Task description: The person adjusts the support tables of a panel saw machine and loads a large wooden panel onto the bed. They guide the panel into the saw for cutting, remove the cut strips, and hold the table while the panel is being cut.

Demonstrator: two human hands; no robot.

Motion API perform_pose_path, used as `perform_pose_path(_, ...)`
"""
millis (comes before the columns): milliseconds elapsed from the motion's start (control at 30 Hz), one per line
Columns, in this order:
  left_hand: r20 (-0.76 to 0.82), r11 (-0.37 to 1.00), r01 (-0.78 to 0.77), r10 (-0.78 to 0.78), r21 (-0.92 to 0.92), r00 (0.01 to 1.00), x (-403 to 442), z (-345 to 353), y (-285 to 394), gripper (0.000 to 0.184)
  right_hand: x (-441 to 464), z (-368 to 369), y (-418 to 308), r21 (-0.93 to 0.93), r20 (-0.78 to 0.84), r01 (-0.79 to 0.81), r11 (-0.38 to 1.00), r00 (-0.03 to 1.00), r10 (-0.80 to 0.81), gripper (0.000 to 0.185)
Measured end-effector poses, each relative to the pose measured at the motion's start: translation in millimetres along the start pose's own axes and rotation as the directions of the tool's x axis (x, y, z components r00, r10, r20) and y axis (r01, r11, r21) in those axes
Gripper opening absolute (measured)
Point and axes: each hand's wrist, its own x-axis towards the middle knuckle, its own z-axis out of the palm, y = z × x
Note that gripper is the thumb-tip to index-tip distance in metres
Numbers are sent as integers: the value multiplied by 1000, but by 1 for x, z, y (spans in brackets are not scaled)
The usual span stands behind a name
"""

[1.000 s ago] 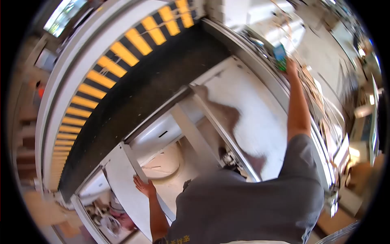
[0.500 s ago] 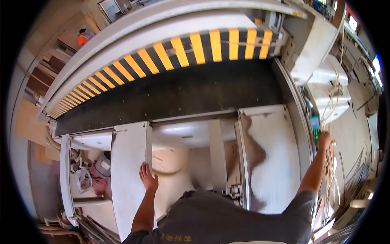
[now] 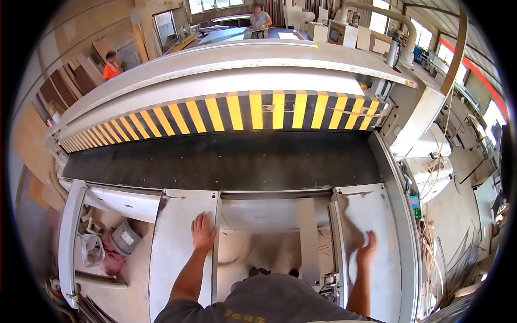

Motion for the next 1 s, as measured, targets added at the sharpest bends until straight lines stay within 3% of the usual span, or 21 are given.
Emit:
perform_pose_path(67, -21, 1000, -1, 1, -7, 1000, 22, 8, -20, 74, -42, 3, -64, -20, 131, 43, 999, 991, -41, 63)
perform_pose_path(167, -36, 999, 26, -27, -28, 999, 43, 12, -34, 68, -96, 14, -77, -104, 251, -39, 994, 966, 64, 77)
perform_pose_path(267, -59, 998, 50, -52, -38, 997, 49, 12, -38, 63, -132, 5, -77, -341, 432, -90, 936, 869, 241, 91)
perform_pose_path(300, -68, 998, 49, -52, -44, 996, 49, 15, -42, 63, -140, 6, -77, -434, 476, -3, 901, 849, 231, 93)
perform_pose_path(467, -123, 991, -12, -5, -132, 992, 42, 10, -56, 61, -143, 13, -89, -553, 461, 31, 832, 844, 275, 95)
perform_pose_path(567, -148, 965, -15, -24, -260, 989, 3, -10, -72, 61, -143, 14, -76, -460, 468, -20, 887, 844, 262, 99)
perform_pose_path(600, -171, 962, -8, -41, -272, 984, -28, -21, -76, 61, -148, 25, -42, -412, 430, 41, 910, 890, 154, 93)
perform_pose_path(700, -237, 963, 17, -84, -270, 968, -145, -53, -90, 61, -155, 43, 20, -124, 267, 133, 983, 959, -96, 84)
perform_pose_path(733, -259, 969, 30, -96, -246, 961, -188, -61, -95, 61, -164, 34, 2, 80, 192, 64, 995, 978, -78, 79)
perform_pose_path(767, -278, 974, 42, -105, -223, 955, -231, -68, -98, 61, -178, 13, -34, 195, 230, 21, 980, 971, -66, 79)
perform_pose_path(867, -336, 960, 171, -240, -222, 911, -384, -117, -95, 62, -220, -21, -96, 422, 302, 81, 903, 926, -224, 75)
perform_pose_path(1000, -395, 888, 442, -454, -127, 799, -625, -166, -96, 59, -288, -63, -131, 619, 488, 181, 765, 674, -554, 49)
